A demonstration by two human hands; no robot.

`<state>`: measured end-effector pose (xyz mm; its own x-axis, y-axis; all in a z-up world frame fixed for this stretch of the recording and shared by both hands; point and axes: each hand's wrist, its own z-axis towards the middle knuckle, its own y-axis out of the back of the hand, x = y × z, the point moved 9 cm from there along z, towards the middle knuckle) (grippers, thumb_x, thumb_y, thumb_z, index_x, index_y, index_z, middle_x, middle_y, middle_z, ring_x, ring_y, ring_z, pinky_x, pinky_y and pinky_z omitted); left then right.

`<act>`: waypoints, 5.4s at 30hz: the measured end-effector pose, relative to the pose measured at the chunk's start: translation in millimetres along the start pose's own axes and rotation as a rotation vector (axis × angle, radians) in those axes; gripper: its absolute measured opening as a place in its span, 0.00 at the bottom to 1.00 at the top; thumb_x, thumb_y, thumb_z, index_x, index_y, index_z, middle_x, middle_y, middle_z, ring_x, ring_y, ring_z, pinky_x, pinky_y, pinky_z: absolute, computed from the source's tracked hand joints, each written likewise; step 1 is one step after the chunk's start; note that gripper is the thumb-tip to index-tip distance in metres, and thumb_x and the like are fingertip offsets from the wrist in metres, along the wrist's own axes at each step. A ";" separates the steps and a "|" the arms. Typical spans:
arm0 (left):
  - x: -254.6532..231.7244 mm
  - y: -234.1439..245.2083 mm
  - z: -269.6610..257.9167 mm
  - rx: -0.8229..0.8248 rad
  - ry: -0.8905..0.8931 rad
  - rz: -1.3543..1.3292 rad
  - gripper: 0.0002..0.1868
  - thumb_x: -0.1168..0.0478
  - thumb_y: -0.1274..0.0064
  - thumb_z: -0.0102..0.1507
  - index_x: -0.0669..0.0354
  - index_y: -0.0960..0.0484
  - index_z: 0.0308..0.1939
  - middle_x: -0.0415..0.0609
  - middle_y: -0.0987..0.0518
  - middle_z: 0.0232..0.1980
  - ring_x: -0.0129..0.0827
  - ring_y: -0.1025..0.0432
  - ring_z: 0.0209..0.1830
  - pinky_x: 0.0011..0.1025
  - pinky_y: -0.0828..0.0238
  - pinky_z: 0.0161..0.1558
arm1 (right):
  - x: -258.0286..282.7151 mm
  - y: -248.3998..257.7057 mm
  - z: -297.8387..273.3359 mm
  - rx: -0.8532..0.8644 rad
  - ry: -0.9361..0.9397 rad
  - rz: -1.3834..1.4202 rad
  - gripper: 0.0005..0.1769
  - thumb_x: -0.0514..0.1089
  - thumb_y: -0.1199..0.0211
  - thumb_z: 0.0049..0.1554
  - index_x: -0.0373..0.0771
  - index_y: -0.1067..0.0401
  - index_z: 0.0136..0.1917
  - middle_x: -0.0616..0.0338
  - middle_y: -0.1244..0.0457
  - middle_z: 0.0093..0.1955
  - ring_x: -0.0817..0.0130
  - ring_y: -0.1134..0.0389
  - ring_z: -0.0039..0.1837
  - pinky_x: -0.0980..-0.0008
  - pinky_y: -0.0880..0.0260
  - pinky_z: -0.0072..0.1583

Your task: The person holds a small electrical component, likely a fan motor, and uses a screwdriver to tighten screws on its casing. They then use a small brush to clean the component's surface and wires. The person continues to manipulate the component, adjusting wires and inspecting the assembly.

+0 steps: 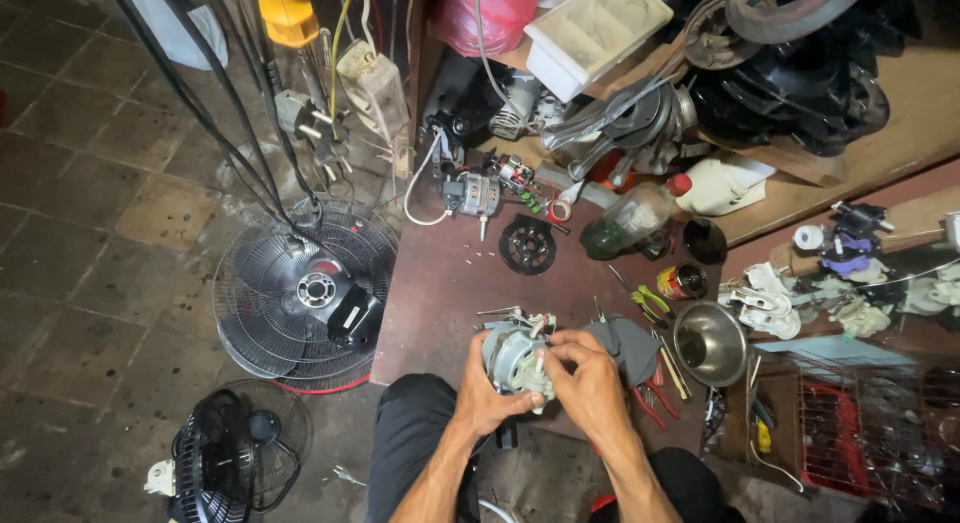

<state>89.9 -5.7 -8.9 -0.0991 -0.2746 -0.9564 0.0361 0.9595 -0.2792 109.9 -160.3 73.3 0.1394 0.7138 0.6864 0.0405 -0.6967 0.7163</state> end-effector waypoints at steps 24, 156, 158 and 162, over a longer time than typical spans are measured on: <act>2.9 0.7 1.1 -0.009 0.024 0.010 0.54 0.43 0.26 0.37 0.54 0.36 0.62 0.47 0.22 0.53 0.31 0.28 0.50 0.30 0.30 0.50 | 4.4 3.0 10.9 0.063 0.035 -0.086 0.07 0.46 0.29 0.48 0.45 0.17 0.40 0.69 0.34 0.57 0.74 0.30 0.57 0.71 0.31 0.54; 32.4 19.9 20.2 -0.131 -0.044 -0.599 0.49 0.44 0.34 0.47 0.64 0.34 0.66 0.56 0.23 0.55 0.39 0.28 0.49 0.33 0.30 0.50 | 11.2 2.2 -20.7 -0.282 0.495 -0.062 0.18 0.52 0.27 0.50 0.42 0.20 0.50 0.61 0.29 0.47 0.67 0.31 0.51 0.61 0.39 0.57; 40.6 22.5 21.7 -0.136 -0.035 -0.621 0.50 0.45 0.34 0.47 0.64 0.35 0.68 0.56 0.24 0.57 0.39 0.28 0.51 0.34 0.30 0.52 | -57.0 7.8 -13.5 -0.314 0.192 -0.067 0.16 0.50 0.33 0.54 0.39 0.22 0.53 0.56 0.31 0.50 0.62 0.29 0.52 0.60 0.33 0.56; 62.9 30.6 21.4 -0.188 0.010 -0.659 0.49 0.47 0.34 0.46 0.61 0.33 0.68 0.53 0.22 0.55 0.39 0.27 0.50 0.34 0.31 0.51 | -176.8 -15.5 -16.8 -0.026 -0.463 -0.255 0.14 0.35 0.44 0.57 0.42 0.28 0.57 0.49 0.29 0.46 0.49 0.28 0.51 0.49 0.32 0.52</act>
<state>106.0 5.1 -79.4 -0.0502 -0.8054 -0.5906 -0.2076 0.5869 -0.7826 67.9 -274.5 -57.0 0.5512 0.7498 0.3661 0.1068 -0.4985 0.8603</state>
